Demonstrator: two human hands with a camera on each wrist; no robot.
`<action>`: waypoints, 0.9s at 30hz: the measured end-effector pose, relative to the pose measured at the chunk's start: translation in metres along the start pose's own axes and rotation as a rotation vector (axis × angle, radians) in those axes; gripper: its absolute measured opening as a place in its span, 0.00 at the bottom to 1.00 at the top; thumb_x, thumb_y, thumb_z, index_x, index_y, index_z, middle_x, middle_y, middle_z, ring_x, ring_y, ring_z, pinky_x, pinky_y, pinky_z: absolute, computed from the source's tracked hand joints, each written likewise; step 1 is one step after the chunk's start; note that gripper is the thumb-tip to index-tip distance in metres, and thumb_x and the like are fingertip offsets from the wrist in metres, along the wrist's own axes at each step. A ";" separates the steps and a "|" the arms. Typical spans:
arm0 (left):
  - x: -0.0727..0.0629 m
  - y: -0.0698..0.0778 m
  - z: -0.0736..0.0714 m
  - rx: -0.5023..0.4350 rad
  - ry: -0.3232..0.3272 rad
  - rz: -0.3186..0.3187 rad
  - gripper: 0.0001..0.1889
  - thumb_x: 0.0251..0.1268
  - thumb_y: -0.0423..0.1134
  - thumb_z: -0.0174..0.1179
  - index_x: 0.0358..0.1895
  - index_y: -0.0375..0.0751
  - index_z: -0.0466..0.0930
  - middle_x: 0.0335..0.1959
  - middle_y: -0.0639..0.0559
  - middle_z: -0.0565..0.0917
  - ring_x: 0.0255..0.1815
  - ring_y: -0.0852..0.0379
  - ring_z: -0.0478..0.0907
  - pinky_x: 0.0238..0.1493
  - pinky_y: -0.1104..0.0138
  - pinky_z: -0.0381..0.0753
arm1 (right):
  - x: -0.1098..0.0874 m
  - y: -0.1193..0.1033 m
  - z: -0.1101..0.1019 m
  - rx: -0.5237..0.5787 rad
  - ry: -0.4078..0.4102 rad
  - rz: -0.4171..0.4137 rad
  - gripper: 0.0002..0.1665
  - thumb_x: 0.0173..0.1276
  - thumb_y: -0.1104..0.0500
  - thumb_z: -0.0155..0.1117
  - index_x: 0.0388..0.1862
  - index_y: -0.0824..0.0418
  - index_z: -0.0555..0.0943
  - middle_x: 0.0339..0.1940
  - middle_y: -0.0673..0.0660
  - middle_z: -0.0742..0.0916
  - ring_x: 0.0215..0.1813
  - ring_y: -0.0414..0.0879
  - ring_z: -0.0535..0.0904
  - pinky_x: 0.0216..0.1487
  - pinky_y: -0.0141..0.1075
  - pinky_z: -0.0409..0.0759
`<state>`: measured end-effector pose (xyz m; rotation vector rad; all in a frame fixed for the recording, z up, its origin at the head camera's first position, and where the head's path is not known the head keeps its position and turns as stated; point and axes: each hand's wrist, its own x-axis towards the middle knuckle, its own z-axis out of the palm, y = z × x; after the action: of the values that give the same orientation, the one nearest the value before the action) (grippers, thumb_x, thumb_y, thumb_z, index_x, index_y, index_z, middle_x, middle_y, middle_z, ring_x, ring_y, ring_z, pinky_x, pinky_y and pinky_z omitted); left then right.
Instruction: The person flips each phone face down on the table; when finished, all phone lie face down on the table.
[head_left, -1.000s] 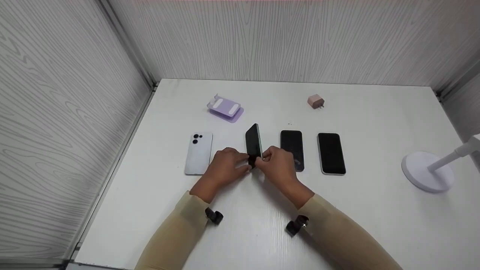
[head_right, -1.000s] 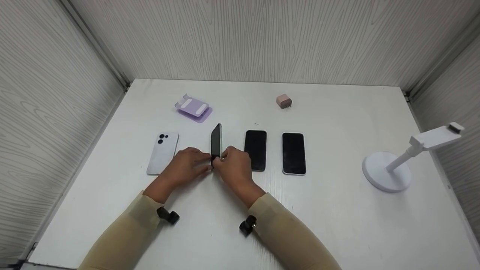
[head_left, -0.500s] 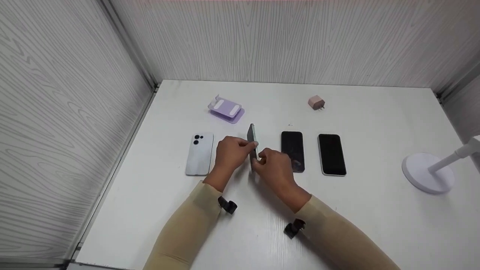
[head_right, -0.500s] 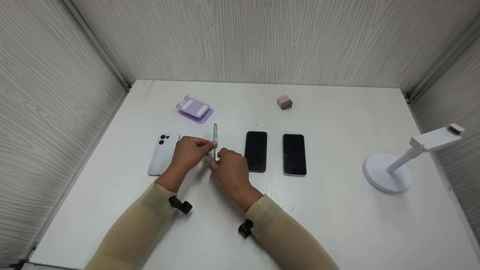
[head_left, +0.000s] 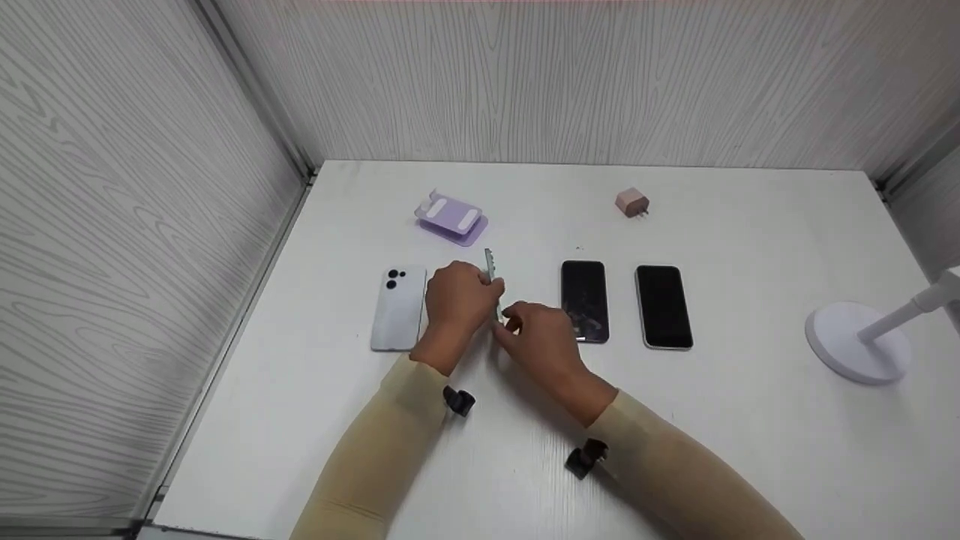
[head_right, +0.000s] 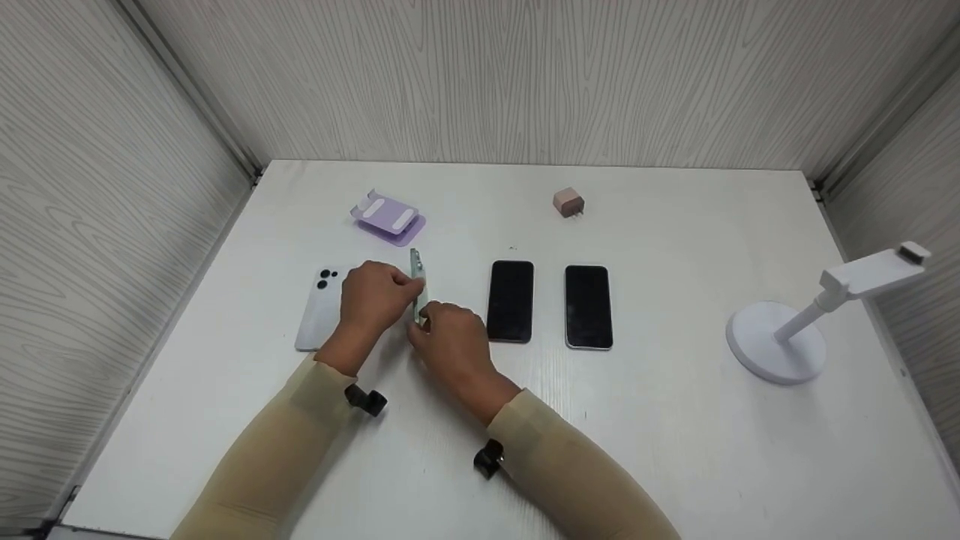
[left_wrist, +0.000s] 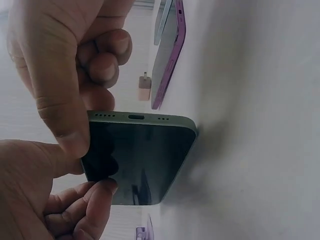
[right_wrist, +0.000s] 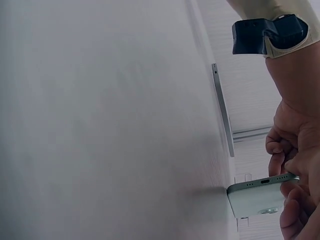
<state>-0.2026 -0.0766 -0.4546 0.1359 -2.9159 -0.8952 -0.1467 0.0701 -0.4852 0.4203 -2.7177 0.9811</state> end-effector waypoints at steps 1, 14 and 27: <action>0.000 -0.001 0.000 0.004 0.001 -0.003 0.17 0.68 0.51 0.70 0.23 0.47 0.90 0.26 0.53 0.90 0.31 0.53 0.84 0.33 0.57 0.80 | 0.000 0.001 0.000 0.006 -0.008 -0.001 0.11 0.72 0.52 0.77 0.42 0.60 0.93 0.32 0.53 0.93 0.32 0.47 0.86 0.36 0.44 0.84; 0.001 -0.029 0.001 -0.098 -0.083 -0.160 0.14 0.73 0.47 0.69 0.36 0.40 0.96 0.36 0.47 0.94 0.38 0.50 0.86 0.40 0.56 0.84 | 0.000 0.014 0.000 0.120 -0.151 0.124 0.18 0.71 0.51 0.80 0.51 0.61 0.93 0.39 0.53 0.96 0.43 0.50 0.93 0.46 0.47 0.89; 0.006 -0.046 0.007 -0.182 -0.180 -0.284 0.16 0.77 0.48 0.66 0.50 0.39 0.95 0.49 0.45 0.94 0.45 0.49 0.86 0.48 0.56 0.86 | 0.000 0.018 0.005 0.135 -0.225 0.211 0.20 0.67 0.57 0.83 0.55 0.62 0.92 0.42 0.55 0.95 0.46 0.49 0.93 0.50 0.47 0.89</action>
<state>-0.2071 -0.1114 -0.4859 0.4913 -3.0061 -1.2709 -0.1533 0.0803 -0.4994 0.2857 -2.9554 1.2466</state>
